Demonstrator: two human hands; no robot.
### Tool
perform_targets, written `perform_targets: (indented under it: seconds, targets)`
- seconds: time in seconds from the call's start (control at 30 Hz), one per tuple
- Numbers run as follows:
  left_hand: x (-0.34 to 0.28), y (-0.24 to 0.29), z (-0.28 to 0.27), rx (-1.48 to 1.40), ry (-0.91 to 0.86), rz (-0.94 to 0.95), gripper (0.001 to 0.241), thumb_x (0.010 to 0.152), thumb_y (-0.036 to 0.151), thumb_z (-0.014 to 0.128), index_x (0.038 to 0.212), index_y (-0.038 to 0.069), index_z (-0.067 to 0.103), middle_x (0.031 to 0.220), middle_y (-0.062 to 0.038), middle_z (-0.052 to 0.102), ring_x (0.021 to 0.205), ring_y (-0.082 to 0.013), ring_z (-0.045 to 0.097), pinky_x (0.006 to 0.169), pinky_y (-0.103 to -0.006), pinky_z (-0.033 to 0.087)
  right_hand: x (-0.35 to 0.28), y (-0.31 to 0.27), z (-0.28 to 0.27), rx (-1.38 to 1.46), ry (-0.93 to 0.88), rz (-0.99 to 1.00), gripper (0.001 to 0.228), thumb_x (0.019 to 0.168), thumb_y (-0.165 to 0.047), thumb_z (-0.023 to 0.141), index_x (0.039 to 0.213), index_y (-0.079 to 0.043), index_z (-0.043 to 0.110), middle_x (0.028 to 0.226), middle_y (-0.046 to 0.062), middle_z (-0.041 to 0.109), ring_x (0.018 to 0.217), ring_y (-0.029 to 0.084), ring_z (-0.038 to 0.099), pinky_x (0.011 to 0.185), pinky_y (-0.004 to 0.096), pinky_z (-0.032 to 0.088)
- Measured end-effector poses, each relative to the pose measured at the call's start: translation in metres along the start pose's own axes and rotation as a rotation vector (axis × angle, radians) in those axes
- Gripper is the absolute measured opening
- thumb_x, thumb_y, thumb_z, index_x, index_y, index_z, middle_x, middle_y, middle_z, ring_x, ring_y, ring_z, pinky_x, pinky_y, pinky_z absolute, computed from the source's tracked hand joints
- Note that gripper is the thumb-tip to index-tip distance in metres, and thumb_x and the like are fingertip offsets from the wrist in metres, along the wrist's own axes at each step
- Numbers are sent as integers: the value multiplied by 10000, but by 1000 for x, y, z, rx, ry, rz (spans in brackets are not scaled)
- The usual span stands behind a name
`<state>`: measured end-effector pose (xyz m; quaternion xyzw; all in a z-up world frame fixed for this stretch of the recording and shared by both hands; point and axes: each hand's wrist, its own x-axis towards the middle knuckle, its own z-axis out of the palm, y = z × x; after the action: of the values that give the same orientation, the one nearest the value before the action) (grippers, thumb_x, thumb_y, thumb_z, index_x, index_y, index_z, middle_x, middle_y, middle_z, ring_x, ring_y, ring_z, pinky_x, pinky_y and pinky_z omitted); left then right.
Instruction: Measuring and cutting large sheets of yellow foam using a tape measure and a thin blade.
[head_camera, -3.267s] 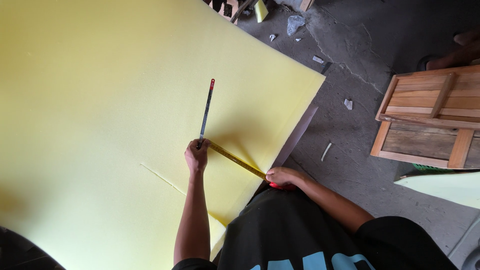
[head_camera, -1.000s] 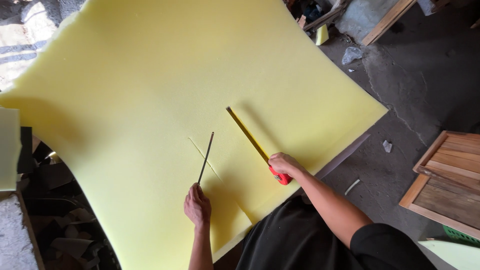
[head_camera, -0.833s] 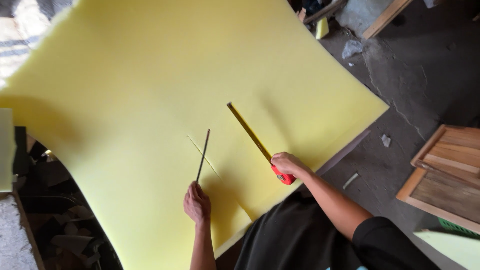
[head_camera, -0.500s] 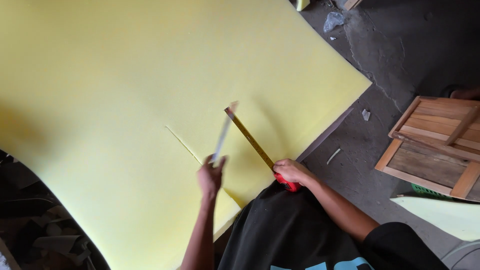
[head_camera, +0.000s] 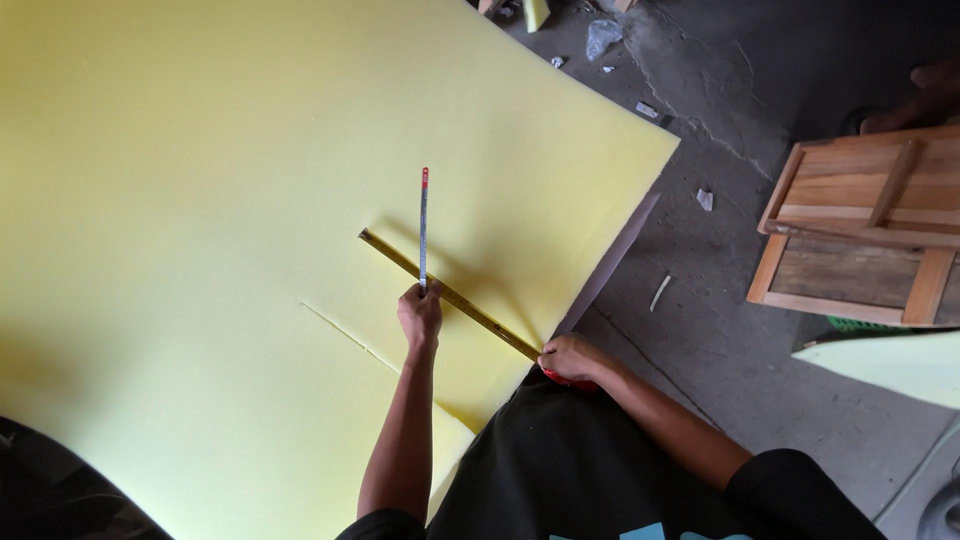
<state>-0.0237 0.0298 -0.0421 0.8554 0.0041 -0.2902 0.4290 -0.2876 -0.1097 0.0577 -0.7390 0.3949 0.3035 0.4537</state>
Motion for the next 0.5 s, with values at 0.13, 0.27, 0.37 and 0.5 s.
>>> perform_targets:
  seconds: [0.13,0.27,0.37,0.5]
  targets:
    - [8,-6,2,-82,23,-30,289,967,425,643,823,173,648,649,-57,584,619,-209,573,581,-394,451,8,4,8,-53,-10,64,296,852,-441,656,967,-243,842,1096,104,808,1154,317,730,942,417,588]
    - [3,10,-6,-140,66,-28,251,1031,380,596,896,169,608,657,-35,543,590,-165,527,530,-362,411,24,24,21,-61,2,126,338,803,-489,699,1017,-266,836,1077,80,810,1134,293,743,925,415,608]
    - [-4,22,-11,-256,45,-46,181,1037,287,604,909,159,604,570,13,482,418,-95,437,368,-235,344,36,40,25,-28,-43,76,347,836,-470,660,994,-211,827,1052,142,797,1102,340,742,896,412,589]
    - [-9,25,-11,-363,60,-57,168,1051,267,588,930,152,612,563,3,477,392,-71,397,337,-212,303,21,27,14,-74,-69,92,371,884,-443,627,1131,-218,789,1139,164,775,1163,346,719,925,430,577]
